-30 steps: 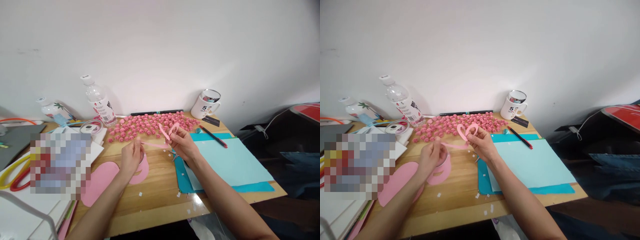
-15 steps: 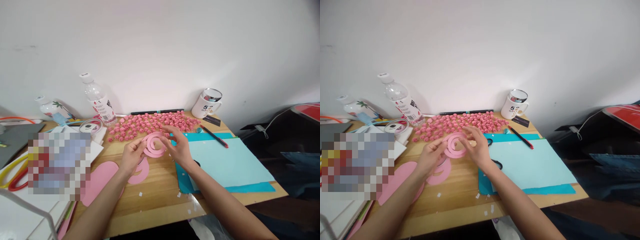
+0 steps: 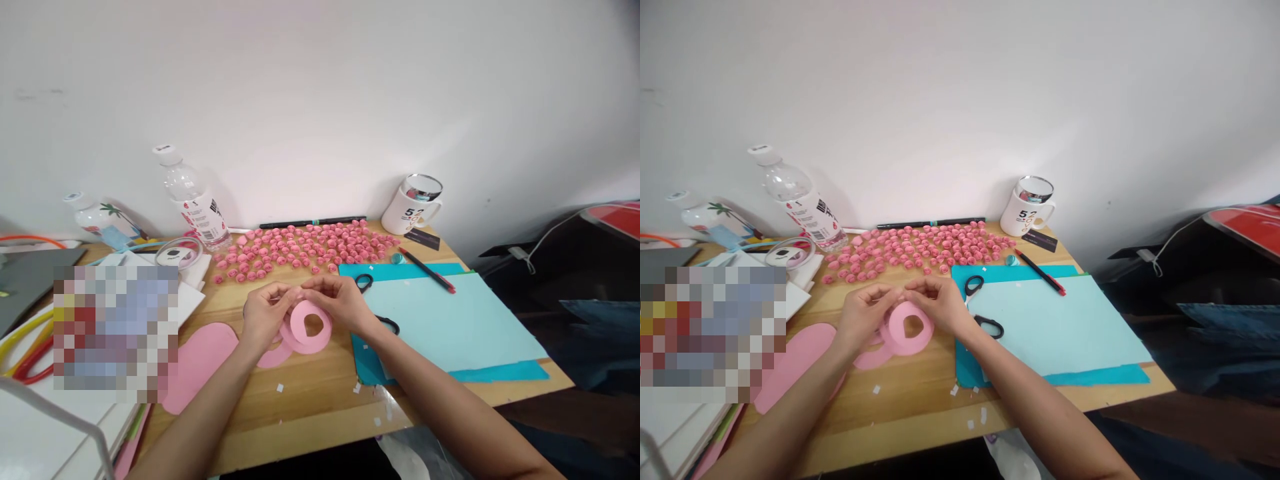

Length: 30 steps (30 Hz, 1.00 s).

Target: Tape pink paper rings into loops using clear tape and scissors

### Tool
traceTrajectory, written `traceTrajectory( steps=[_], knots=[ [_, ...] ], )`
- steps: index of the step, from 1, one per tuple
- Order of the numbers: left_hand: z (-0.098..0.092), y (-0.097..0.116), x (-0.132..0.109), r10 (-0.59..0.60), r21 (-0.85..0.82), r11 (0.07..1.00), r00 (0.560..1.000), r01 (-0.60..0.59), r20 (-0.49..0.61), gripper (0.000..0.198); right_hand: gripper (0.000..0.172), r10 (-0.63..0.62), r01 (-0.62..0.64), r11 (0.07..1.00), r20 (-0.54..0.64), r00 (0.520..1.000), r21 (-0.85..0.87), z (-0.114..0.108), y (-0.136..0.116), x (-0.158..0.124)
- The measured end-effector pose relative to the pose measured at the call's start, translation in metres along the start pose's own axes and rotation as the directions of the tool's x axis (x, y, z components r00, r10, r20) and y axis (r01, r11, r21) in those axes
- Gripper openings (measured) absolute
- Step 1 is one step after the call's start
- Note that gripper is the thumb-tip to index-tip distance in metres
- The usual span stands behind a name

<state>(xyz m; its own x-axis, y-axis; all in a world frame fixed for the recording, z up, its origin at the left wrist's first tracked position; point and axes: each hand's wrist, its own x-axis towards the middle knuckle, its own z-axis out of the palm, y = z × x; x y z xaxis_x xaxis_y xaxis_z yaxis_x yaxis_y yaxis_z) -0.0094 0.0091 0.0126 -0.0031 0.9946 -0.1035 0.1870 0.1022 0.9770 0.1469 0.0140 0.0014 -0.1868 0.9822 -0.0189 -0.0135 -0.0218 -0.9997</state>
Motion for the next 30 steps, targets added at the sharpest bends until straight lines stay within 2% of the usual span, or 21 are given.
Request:
traceTrajectory(
  steps=[3, 6, 10, 13, 17, 20, 26, 30],
  knots=[
    [-0.0005, -0.0015, 0.0019, -0.048, -0.105, 0.993, 0.998, 0.044, -0.034, 0.026, 0.023, -0.017, 0.016, 0.999, -0.047, 0.999, -0.030, -0.0020, -0.0012, 0.0014],
    [-0.0009, -0.0015, 0.0018, 0.001, -0.039, 0.999, 1.000, -0.001, -0.006, 0.025, 0.020, -0.033, 0.028, 0.997, -0.077, 0.996, -0.066, -0.0031, -0.0027, 0.0019],
    [-0.0008, -0.0006, -0.0001, 0.037, 0.090, 0.995, 0.999, -0.041, 0.040, 0.027, 0.022, -0.004, 0.004, 0.999, -0.001, 1.000, -0.038, -0.0011, -0.0018, 0.0008],
    [-0.0011, -0.0007, 0.0002, -0.008, 0.036, 0.999, 1.000, 0.007, 0.011, 0.028, 0.024, 0.007, -0.007, 1.000, -0.020, 1.000, -0.013, -0.0005, -0.0006, 0.0009],
    [-0.0011, -0.0018, 0.0007, -0.026, 0.013, 1.000, 0.999, 0.026, 0.025, 0.025, 0.024, -0.001, 0.000, 1.000, -0.062, 0.998, -0.014, -0.0003, -0.0012, 0.0014],
    [-0.0003, -0.0012, -0.0005, -0.014, 0.010, 1.000, 1.000, 0.014, 0.023, 0.023, 0.022, 0.028, -0.026, 0.999, -0.035, 0.999, 0.038, 0.0004, -0.0028, 0.0011],
    [0.0013, 0.0039, -0.0011, -0.069, -0.237, 0.968, 0.996, 0.079, 0.049, 0.020, 0.024, 0.113, -0.107, 0.965, -0.012, 0.993, 0.238, -0.0034, -0.0036, 0.0024],
    [0.0016, 0.0042, -0.0009, -0.077, -0.251, 0.964, 0.996, 0.083, 0.032, 0.018, 0.025, 0.154, -0.147, 0.933, 0.006, 0.988, 0.328, -0.0054, -0.0021, 0.0029]
  ],
)
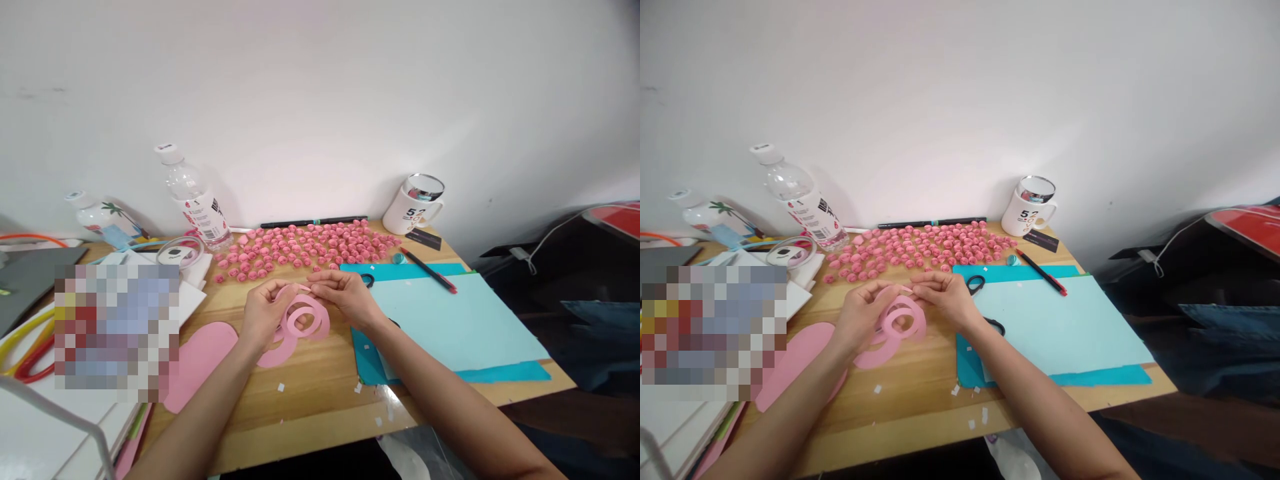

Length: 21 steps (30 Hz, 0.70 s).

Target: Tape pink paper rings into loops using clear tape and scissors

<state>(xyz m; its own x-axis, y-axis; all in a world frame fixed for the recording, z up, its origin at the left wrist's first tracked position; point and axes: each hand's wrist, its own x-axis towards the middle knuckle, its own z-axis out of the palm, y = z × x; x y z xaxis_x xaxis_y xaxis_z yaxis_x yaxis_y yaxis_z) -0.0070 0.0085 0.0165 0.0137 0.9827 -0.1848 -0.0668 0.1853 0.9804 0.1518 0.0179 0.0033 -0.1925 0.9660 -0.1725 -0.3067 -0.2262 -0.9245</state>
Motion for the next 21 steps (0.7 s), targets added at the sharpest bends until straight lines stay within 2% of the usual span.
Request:
traceTrajectory(
  steps=[14, 21],
  knots=[
    [0.0008, 0.0000, -0.0017, -0.007, 0.065, 0.998, 1.000, 0.008, -0.008, 0.022, 0.031, -0.017, 0.017, 1.000, 0.020, 1.000, -0.009, 0.0006, 0.0000, -0.0018],
    [0.0039, 0.0022, -0.0050, -0.007, 0.113, 0.994, 1.000, 0.008, -0.010, 0.021, 0.026, -0.019, 0.019, 1.000, 0.019, 1.000, 0.014, 0.0020, 0.0009, -0.0017]
  ],
)
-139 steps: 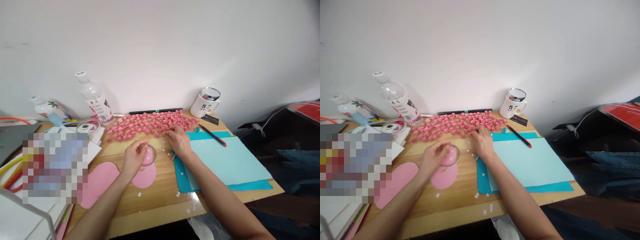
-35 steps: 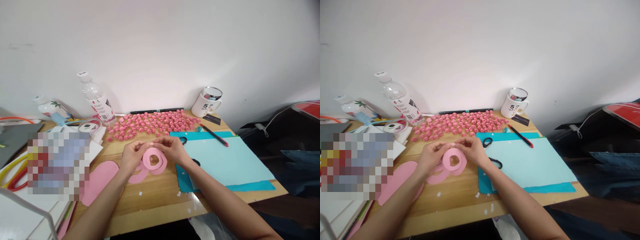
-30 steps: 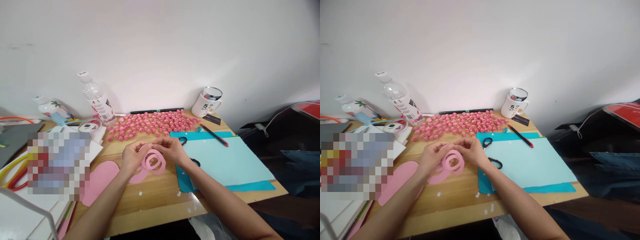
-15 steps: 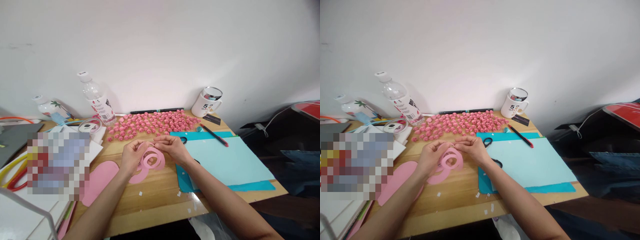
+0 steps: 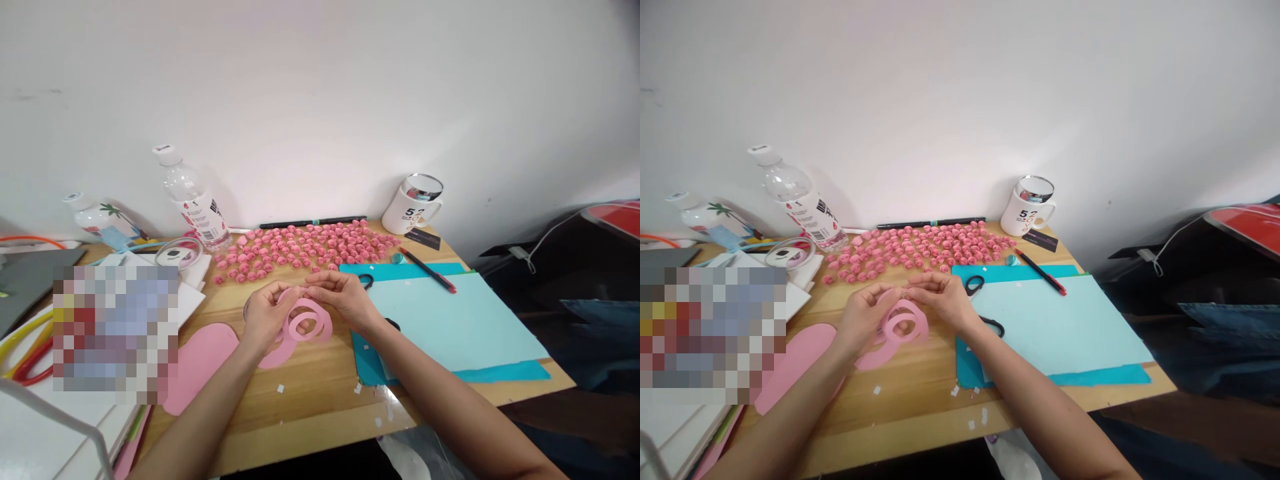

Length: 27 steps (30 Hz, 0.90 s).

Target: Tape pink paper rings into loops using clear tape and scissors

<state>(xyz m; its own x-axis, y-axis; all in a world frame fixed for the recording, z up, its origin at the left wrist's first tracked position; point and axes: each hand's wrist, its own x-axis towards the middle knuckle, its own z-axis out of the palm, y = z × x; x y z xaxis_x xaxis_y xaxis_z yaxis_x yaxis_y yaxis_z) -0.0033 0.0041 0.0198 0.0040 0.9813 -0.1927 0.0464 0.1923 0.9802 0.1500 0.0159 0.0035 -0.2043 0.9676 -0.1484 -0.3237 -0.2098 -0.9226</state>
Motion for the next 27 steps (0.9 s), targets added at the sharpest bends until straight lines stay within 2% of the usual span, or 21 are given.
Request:
traceTrajectory(
  steps=[11, 20, 27],
  knots=[
    [0.0024, -0.0018, 0.0005, -0.100, -0.171, 0.979, 0.993, 0.110, 0.069, 0.018, 0.019, -0.029, 0.029, 1.000, 0.025, 0.999, 0.005, 0.0001, 0.0027, 0.0011],
    [0.0040, 0.0037, -0.0029, -0.132, -0.197, 0.970, 0.989, 0.144, 0.072, 0.021, 0.023, -0.006, 0.006, 1.000, -0.006, 1.000, 0.022, 0.0002, 0.0004, -0.0006],
    [0.0045, 0.0050, -0.0033, -0.112, -0.171, 0.978, 0.992, 0.120, 0.052, 0.021, 0.029, 0.008, -0.007, 1.000, -0.041, 0.999, 0.026, -0.0009, 0.0017, 0.0011]
  ],
)
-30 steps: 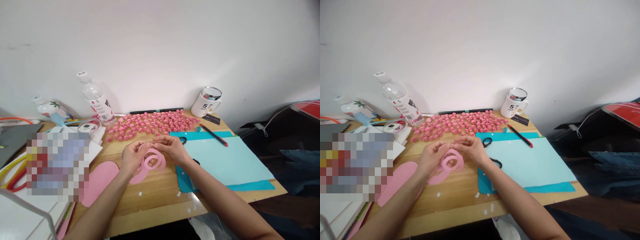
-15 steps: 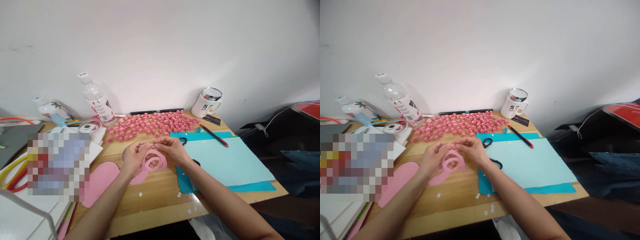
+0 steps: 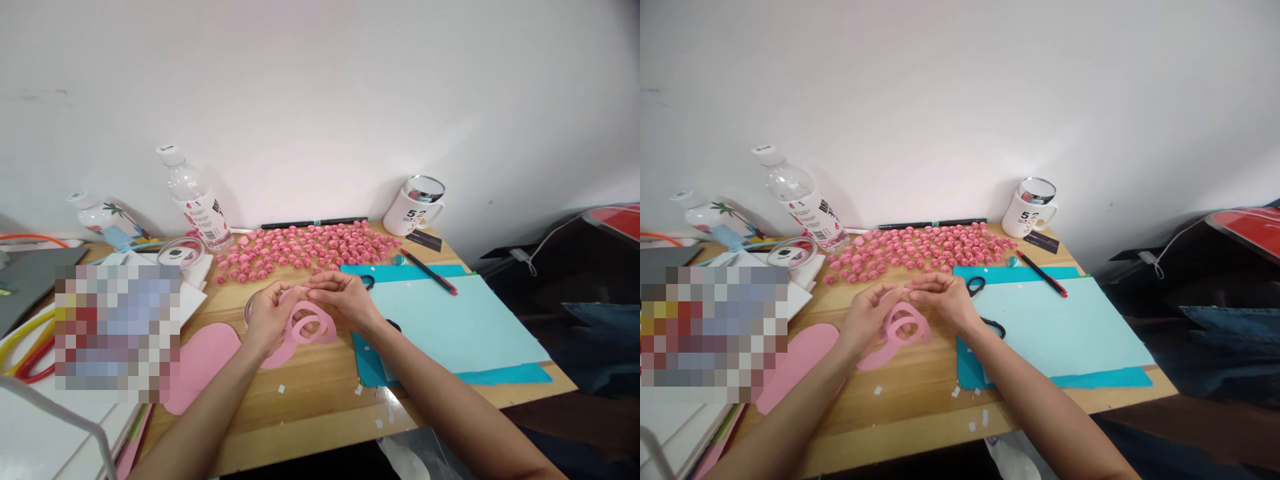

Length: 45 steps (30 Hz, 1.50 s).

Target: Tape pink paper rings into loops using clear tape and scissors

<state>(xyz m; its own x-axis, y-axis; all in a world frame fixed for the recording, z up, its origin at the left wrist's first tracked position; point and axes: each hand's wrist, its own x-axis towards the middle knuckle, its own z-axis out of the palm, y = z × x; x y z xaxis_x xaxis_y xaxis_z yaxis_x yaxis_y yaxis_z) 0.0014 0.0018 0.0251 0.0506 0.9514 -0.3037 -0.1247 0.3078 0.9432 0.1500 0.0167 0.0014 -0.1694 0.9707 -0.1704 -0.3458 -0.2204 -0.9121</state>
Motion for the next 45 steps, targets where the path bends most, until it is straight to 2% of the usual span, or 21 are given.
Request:
traceTrajectory(
  steps=[8, 25, 45],
  knots=[
    [-0.0013, -0.0061, 0.0014, -0.009, -0.037, 0.999, 0.998, 0.011, 0.065, 0.024, 0.029, 0.043, -0.040, 0.996, -0.034, 0.999, 0.077, 0.0007, 0.0020, 0.0017],
    [0.0011, -0.0028, 0.0003, -0.002, -0.027, 1.000, 1.000, 0.002, 0.004, 0.021, 0.030, 0.060, -0.055, 0.995, -0.052, 0.997, 0.080, 0.0015, 0.0009, 0.0007],
    [0.0003, -0.0042, 0.0007, -0.015, -0.045, 0.999, 0.999, 0.017, 0.048, 0.021, 0.032, 0.050, -0.047, 0.998, -0.059, 0.997, 0.052, 0.0004, 0.0004, 0.0007]
  ],
)
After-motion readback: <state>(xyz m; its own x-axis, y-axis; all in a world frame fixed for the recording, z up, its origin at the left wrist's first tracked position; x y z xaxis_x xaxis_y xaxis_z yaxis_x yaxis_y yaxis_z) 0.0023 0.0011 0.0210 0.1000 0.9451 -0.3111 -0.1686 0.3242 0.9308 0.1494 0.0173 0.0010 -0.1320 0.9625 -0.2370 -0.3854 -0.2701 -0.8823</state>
